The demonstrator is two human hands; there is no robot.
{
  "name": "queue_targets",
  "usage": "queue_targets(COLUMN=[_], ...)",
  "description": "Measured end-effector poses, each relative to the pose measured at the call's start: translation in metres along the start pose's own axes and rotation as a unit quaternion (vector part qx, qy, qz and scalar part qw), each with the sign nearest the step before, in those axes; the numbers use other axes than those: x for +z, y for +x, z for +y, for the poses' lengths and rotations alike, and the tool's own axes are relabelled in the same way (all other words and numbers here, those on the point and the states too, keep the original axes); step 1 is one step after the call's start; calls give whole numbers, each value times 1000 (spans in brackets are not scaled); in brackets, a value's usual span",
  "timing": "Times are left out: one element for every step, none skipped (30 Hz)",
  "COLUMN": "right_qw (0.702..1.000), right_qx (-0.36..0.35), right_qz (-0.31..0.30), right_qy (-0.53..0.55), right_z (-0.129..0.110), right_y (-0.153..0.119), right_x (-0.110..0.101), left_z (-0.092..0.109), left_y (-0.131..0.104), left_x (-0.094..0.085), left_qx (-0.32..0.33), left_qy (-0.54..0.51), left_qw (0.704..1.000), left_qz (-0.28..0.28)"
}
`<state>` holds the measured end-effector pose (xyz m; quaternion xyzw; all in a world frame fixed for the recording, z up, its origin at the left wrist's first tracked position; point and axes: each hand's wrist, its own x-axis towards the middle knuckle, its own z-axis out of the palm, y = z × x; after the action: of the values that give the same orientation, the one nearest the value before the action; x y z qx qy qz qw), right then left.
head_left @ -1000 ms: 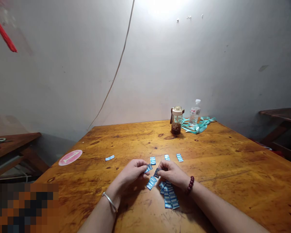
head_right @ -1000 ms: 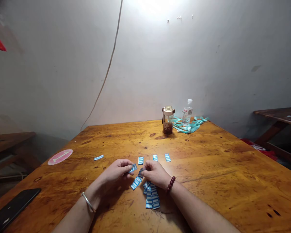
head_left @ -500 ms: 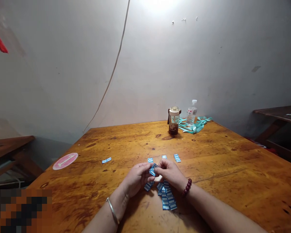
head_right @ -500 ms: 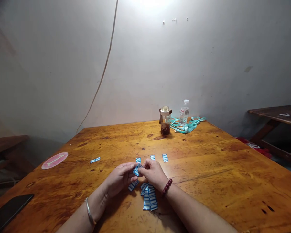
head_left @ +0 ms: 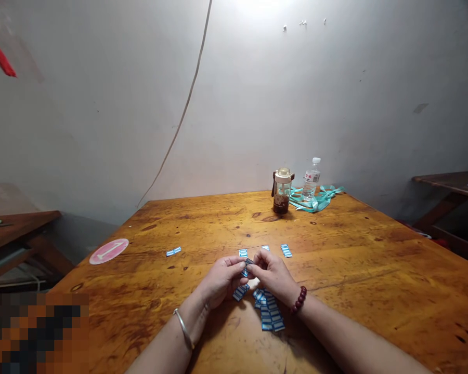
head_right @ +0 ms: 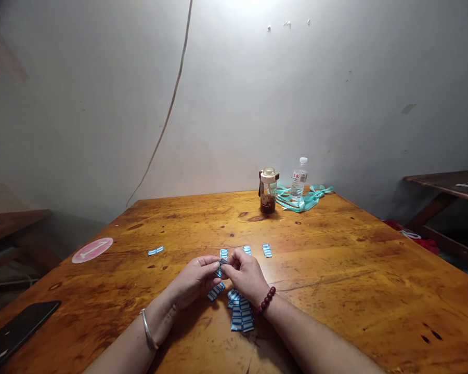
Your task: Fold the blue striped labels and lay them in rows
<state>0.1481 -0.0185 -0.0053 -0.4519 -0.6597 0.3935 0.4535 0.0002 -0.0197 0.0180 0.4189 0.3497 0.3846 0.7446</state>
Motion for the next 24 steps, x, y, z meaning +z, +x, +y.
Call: queue_targets(right_qw=[1000,1000,1000,999,999,999,999,998,998,997,997,997,996,996,995,993,991,988,985,982,980,979,979,979], right_qx=[-5,-9,-13,-16,-20,-24,-27,-30,-33,-36,-38,-38,-35,-29,-20,-10,0,11,21,30,38,44,50,56], right_qz=[-6,-10,-8,-4,2,8,11,15,18,22,26,31,37,45,56,70,86,101,112,123,131,137,141,144], right_qy=[10,18,25,30,35,40,46,52,56,61,64,68,72,77,85,94,105,119,131,139,143,143,140,137], right_z=[-1,-2,-4,-5,-6,-7,-8,-8,-9,-10,-10,-10,-10,-10,-10,-9,-8,-7,-5,-3,-1,1,3,5], right_y=[0,-1,-1,-2,-2,-2,-2,-3,-2,-2,-1,0,2,4,6,9,11,14,16,19,21,23,26,28], right_x=[0,-1,-1,-1,-1,-1,0,0,1,1,0,-1,-4,-7,-11,-16,-21,-27,-32,-37,-42,-46,-51,-56], left_z=[0,0,0,0,-1,-1,-2,-2,-3,-3,-3,-3,-3,-2,-1,0,1,1,1,1,0,-1,-1,-2], left_y=[0,0,0,1,1,1,2,2,3,3,3,4,4,4,4,4,5,5,5,6,6,6,7,7], left_x=[0,0,0,0,0,0,-1,-1,-1,-1,-1,-1,-2,-2,-3,-4,-6,-8,-10,-11,-13,-14,-15,-16], left_qx=[6,12,16,19,20,18,16,15,15,18,21,23,22,18,13,8,3,1,0,0,0,1,2,3], left_qy=[6,13,23,35,47,56,63,66,67,66,62,57,48,37,24,12,0,-11,-21,-30,-37,-42,-46,-47], left_qw=[1000,1000,1000,999,998,997,996,996,996,996,996,996,997,997,997,997,996,996,996,996,996,996,997,997], left_qz=[1,6,13,23,35,46,54,59,61,61,60,60,63,68,74,81,86,90,89,86,81,75,69,65])
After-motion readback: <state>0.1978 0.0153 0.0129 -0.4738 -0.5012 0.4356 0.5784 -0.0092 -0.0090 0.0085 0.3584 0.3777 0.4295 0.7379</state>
